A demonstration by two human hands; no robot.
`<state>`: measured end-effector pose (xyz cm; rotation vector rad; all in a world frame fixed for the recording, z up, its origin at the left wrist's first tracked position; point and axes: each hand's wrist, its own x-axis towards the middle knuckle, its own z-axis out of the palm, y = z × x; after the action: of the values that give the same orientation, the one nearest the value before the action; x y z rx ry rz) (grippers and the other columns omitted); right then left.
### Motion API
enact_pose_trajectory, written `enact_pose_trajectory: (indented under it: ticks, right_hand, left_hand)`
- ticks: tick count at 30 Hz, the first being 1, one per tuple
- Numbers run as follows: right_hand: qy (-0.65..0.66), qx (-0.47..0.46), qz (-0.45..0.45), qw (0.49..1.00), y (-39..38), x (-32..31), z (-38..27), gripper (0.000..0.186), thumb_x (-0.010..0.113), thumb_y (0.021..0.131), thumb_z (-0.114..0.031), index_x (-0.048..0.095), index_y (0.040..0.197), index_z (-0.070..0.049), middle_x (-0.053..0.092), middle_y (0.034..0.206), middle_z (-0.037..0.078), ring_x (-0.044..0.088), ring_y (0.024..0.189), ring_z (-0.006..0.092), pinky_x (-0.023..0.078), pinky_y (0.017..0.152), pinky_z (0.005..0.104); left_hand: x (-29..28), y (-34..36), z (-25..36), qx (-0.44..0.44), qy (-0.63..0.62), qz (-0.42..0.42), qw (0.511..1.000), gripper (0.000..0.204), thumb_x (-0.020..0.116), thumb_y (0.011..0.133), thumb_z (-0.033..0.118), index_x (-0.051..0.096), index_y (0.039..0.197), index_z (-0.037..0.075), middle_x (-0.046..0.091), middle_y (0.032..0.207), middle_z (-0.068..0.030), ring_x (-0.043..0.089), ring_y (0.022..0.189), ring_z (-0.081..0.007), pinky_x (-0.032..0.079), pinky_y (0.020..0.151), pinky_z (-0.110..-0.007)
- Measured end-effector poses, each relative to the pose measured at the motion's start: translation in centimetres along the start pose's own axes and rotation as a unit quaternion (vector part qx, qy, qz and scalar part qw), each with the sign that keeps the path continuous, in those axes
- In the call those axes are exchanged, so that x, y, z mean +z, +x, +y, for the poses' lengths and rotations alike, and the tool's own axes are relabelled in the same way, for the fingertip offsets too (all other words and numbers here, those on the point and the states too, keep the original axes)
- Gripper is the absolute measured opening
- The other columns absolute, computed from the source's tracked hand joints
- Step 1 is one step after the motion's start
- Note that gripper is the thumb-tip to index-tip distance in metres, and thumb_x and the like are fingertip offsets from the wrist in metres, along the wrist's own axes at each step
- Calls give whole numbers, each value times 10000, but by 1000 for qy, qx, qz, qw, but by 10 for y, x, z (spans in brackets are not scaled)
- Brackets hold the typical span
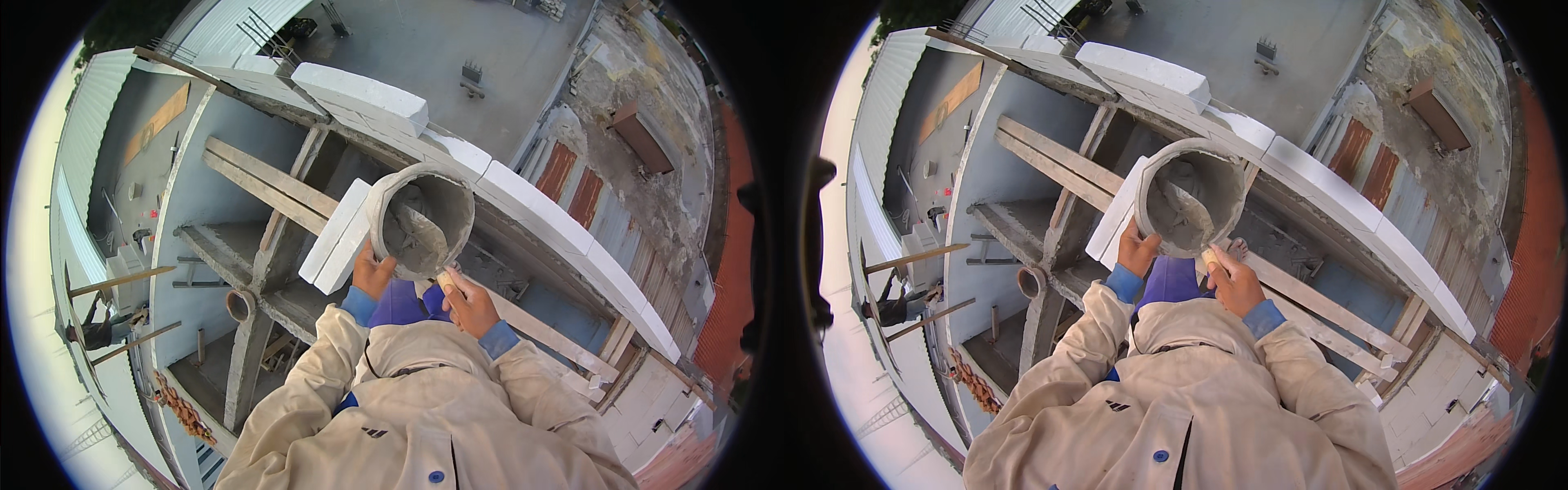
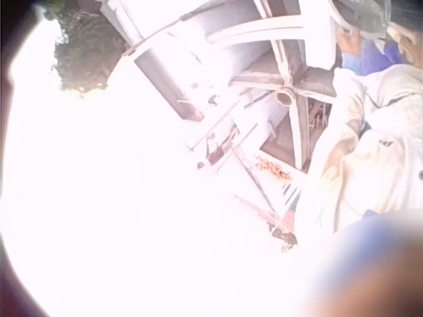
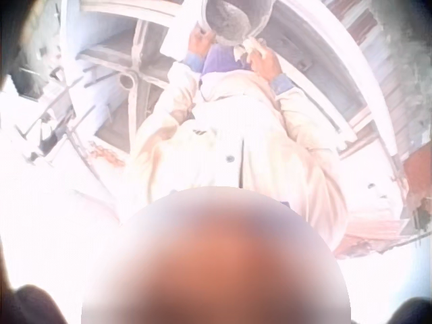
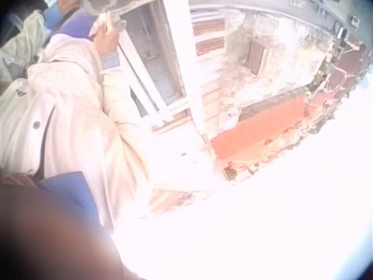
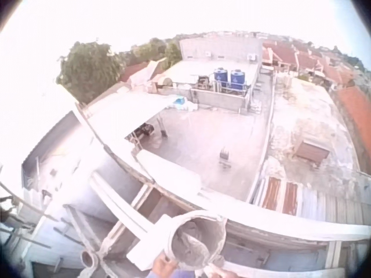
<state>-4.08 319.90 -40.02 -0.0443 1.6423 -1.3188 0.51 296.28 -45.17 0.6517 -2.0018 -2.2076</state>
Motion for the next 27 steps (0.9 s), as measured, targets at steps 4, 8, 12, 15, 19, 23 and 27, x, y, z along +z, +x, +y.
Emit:
enact_pose_trajectory:
  ticks: [4,8,12,15,19,23,27]
  right_hand:
    - [60,3,-35,998,8,-5,10,528,538,1082,-262,457,1558,-48,621,773,18,539,557,84,449,485,279]
    - [157,81,-12,984,27,1,17,550,520,1095,-287,409,1590,-75,588,795,17,528,562,85,441,463,267]
    - [305,123,-45,943,57,13,45,605,537,1088,-297,334,1625,-107,547,825,24,478,546,72,397,445,250]
    - [515,169,-76,837,71,5,76,564,541,1085,-305,357,1595,-153,518,854,46,429,522,67,352,432,214]
    - [672,145,-97,720,96,-10,105,477,554,1080,-359,438,1514,-197,533,859,55,424,508,65,363,430,208]
    - [601,45,35,797,155,-55,115,521,595,1058,-395,447,1505,-172,561,880,40,461,536,75,370,440,212]
    - [279,35,209,937,271,-110,120,587,576,1062,-284,411,1595,-103,575,820,23,476,592,58,368,449,222]
  left_hand:
    - [-1,13,-11,-57,68,-18,996,683,609,878,35,421,1531,-32,643,1336,-131,624,1190,-213,483,1038,-356]
    - [-3,34,-30,-107,46,-39,992,664,608,887,43,434,1524,-32,651,1322,-136,637,1167,-226,489,1026,-354]
    - [-14,60,-68,-46,167,-107,979,652,594,905,39,414,1527,-34,638,1332,-140,632,1171,-220,493,1023,-340]
    - [-37,76,-94,-162,103,-102,976,691,612,885,69,406,1544,40,632,1280,-131,655,1060,-193,599,758,-323]
    - [-65,82,-123,-235,-13,-10,972,692,601,888,49,388,1547,42,617,1325,-148,658,1122,-253,594,875,-381]
    - [-88,86,-163,-318,-107,94,937,699,589,871,9,395,1539,78,605,1351,-163,689,1102,-289,637,822,-397]
    - [-113,85,-206,-328,-91,140,930,760,577,862,48,319,1571,133,608,1329,-162,706,1094,-346,666,817,-507]
